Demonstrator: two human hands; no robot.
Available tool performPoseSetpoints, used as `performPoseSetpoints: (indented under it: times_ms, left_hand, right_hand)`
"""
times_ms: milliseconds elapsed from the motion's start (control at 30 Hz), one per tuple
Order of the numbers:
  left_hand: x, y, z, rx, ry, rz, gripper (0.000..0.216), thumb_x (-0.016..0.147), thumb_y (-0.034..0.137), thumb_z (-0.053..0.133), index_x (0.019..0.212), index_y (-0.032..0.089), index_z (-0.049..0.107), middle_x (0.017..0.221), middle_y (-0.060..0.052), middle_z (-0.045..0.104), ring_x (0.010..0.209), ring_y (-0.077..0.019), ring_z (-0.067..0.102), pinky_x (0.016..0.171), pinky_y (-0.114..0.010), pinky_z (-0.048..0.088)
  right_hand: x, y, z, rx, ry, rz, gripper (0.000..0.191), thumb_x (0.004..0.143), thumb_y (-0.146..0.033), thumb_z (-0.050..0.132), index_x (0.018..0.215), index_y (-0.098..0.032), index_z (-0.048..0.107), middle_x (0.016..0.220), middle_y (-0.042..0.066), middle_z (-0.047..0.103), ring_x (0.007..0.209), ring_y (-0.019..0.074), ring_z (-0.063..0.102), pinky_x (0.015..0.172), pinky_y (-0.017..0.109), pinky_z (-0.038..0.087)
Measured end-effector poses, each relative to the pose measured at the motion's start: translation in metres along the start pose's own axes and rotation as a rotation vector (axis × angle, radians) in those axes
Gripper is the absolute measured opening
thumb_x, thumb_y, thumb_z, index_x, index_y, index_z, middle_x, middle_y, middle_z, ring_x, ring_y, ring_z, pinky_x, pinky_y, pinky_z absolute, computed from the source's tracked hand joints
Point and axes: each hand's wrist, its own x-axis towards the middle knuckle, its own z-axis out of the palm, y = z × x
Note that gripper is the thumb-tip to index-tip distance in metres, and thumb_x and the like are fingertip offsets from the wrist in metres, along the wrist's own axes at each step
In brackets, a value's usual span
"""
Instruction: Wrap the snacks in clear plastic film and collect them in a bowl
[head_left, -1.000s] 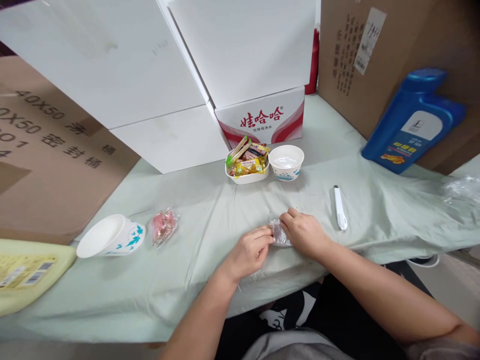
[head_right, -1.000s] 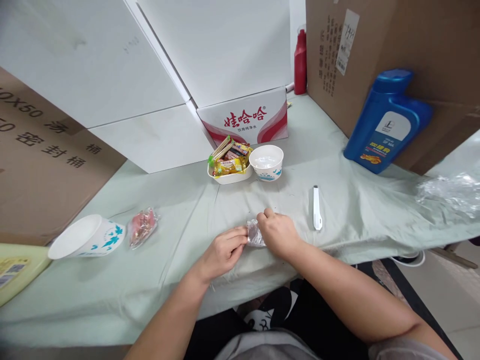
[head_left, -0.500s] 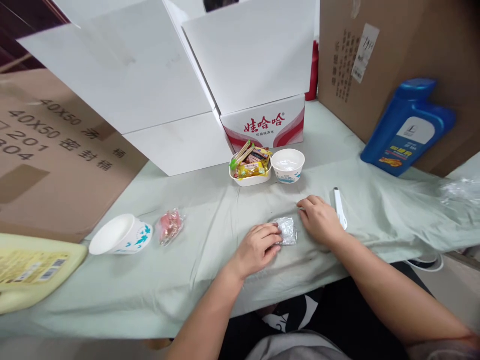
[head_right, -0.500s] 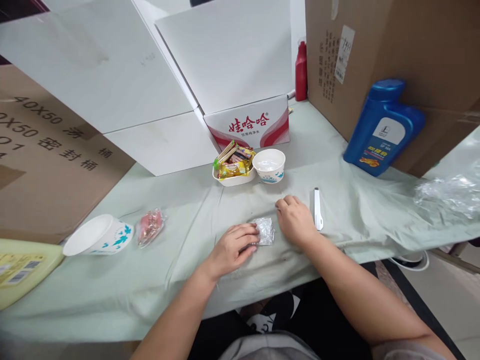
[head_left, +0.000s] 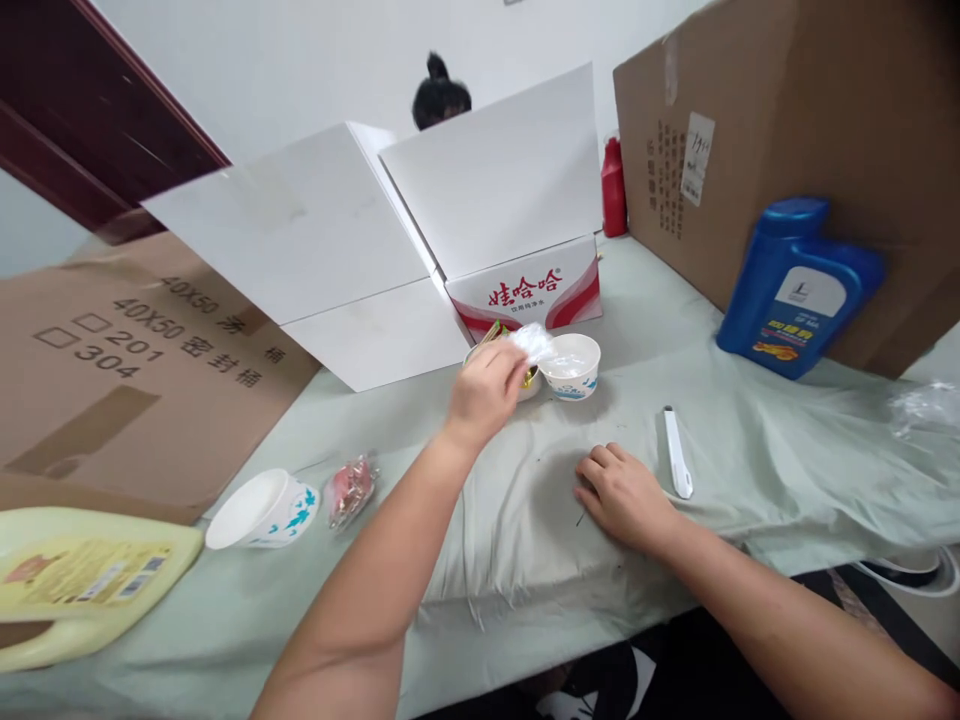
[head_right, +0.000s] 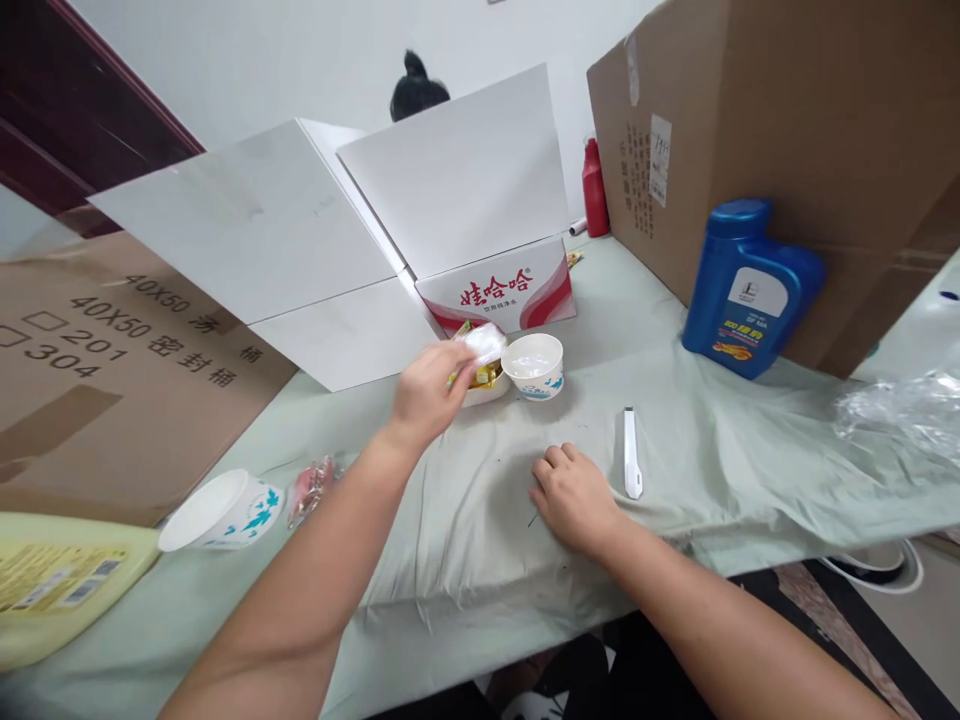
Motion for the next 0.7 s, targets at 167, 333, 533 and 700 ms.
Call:
performPoseSetpoints:
  times_ms: [167,333,533,700]
  left_hand:
    - [0.07,0.002,0.071,0.069,-0.52,-0.027,0.02,0.087,0.018,0.057,0.101,0.02,0.071,0.104,-0.007,0.073,0.096,-0.0227,0.066,0.087,-0.032,0.048]
    - [0.069,0.008,0.095,0.067,-0.555,-0.037,0.021,0.09,0.029,0.055,0.093,0.018,0.073,0.097,-0.009,0.073,0.095,-0.0247,0.065,0.09,-0.037,0.045]
    - [-0.004,0.019,0.05,0.001,-0.202,-0.063,0.03,0.093,0.031,0.048,0.117,0.018,0.062,0.128,-0.011,0.059,0.124,-0.0246,0.048,0.108,-0.042,0.031]
    - [-0.12,-0.017,-0.013,0.136,-0.204,-0.407,0.033,0.085,0.024,0.054,0.117,0.019,0.061,0.13,-0.013,0.056,0.13,-0.0294,0.043,0.11,-0.047,0.03]
  right_hand:
    - [0.003,0.005,-0.001,0.046,-0.002,-0.016,0.014,0.091,-0.027,0.059,0.094,-0.016,0.067,0.095,0.009,0.064,0.092,0.0232,0.056,0.083,0.034,0.044]
    - [0.004,0.008,-0.003,0.06,-0.011,-0.041,0.014,0.09,-0.027,0.06,0.093,-0.016,0.068,0.094,0.009,0.065,0.092,0.0239,0.057,0.083,0.034,0.045]
    - [-0.005,0.024,-0.009,0.125,0.089,-0.078,0.021,0.091,-0.028,0.057,0.106,-0.016,0.066,0.1,0.009,0.068,0.096,0.0238,0.062,0.084,0.035,0.048]
    - [-0.014,0.063,-0.023,0.001,0.254,0.06,0.035,0.09,-0.042,0.055,0.111,-0.016,0.064,0.102,0.012,0.069,0.094,0.0292,0.062,0.082,0.041,0.048]
